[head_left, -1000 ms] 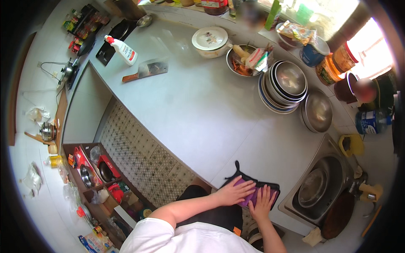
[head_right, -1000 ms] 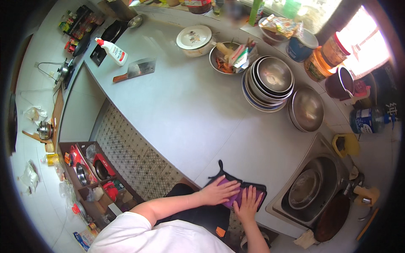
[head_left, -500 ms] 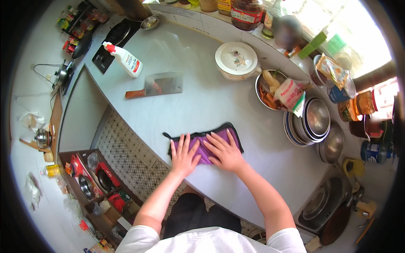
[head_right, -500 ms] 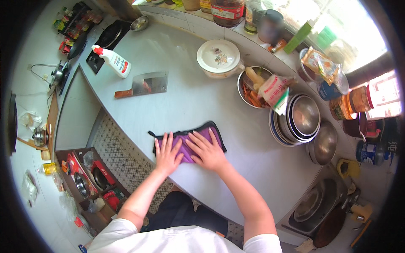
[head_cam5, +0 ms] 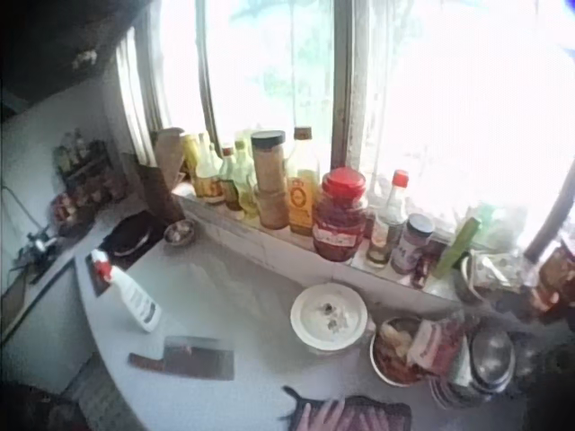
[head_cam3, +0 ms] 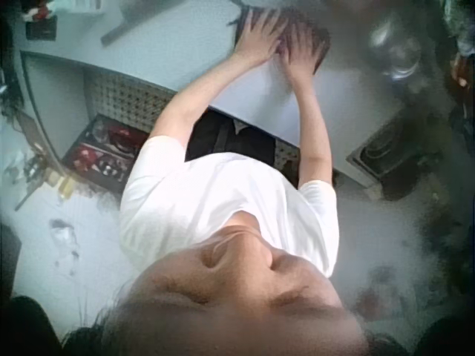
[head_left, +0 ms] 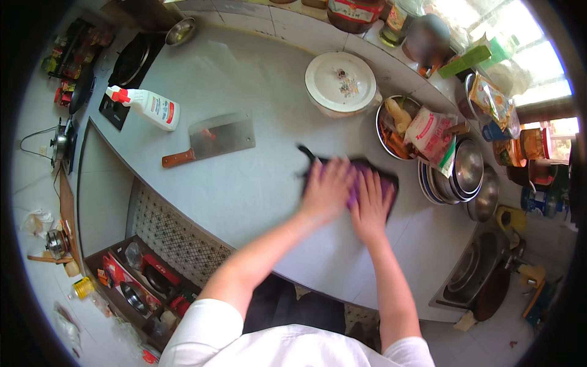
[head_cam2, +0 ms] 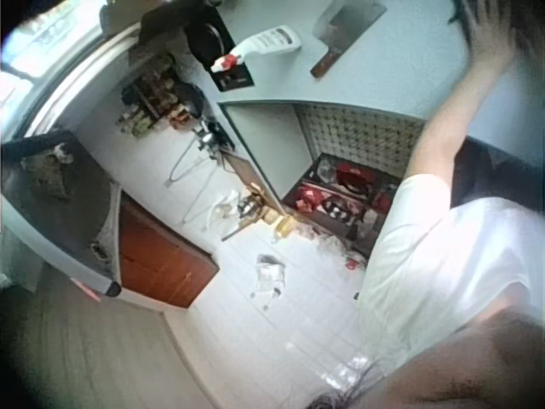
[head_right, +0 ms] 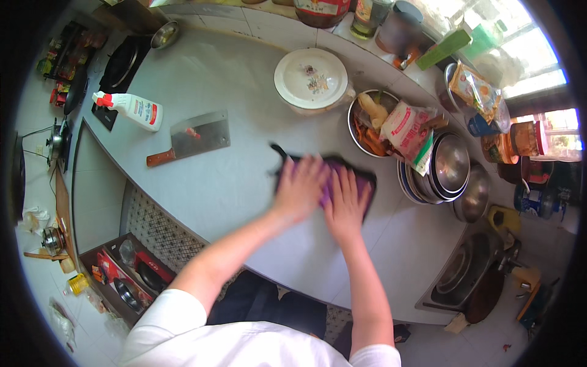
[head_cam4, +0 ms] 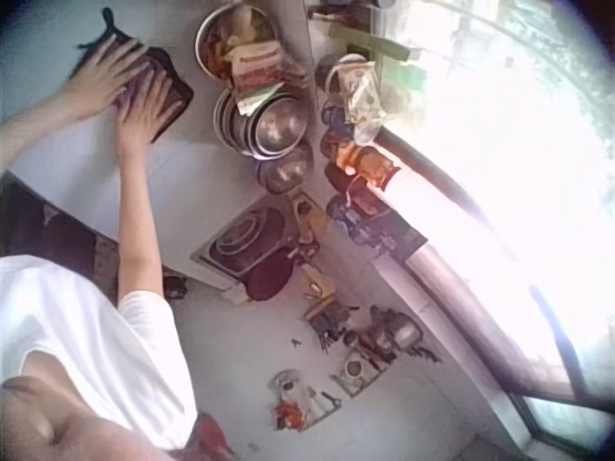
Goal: The person rinses a purple cloth, a large metal bowl, and a wooden stick in a kitchen sink under running water.
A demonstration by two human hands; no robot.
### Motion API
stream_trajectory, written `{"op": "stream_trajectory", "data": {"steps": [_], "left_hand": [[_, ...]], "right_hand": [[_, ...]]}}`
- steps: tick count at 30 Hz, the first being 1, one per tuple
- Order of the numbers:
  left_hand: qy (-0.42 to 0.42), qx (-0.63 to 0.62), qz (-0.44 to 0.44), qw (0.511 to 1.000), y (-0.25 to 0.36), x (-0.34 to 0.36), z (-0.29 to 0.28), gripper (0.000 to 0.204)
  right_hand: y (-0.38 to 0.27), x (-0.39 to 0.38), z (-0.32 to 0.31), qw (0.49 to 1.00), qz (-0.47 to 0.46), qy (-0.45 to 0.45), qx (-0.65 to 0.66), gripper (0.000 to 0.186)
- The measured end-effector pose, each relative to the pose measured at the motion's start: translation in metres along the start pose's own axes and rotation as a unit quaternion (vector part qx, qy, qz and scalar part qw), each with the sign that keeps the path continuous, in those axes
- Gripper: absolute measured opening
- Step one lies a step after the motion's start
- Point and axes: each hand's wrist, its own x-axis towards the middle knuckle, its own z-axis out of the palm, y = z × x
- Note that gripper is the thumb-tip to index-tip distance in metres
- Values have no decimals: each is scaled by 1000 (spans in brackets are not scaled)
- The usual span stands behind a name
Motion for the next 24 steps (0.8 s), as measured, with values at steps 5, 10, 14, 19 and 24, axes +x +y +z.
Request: {"op": "stream_trajectory", "data": {"steps": [5,10,14,19,24], "left_hand": [[-24,-37,202,978,107,-96,51,58],[-60,-89,288,952,77,-155,23,63],[-41,-71,168,982,5,-139,17,63],[46,-33,-13,998,-85,-36,-16,60],[-21,-53,-18,998,-74,-119,-19,56]], "right_hand": [[16,-195,4,985,159,-60,-23,62],[-17,-247,9,986,117,-116,-20,68],[-41,-130,2,995,3,-98,6,64],[-69,50,3,998,-50,12,22,58],[-107,-3,18,996,-66,-46,24,61]]}}
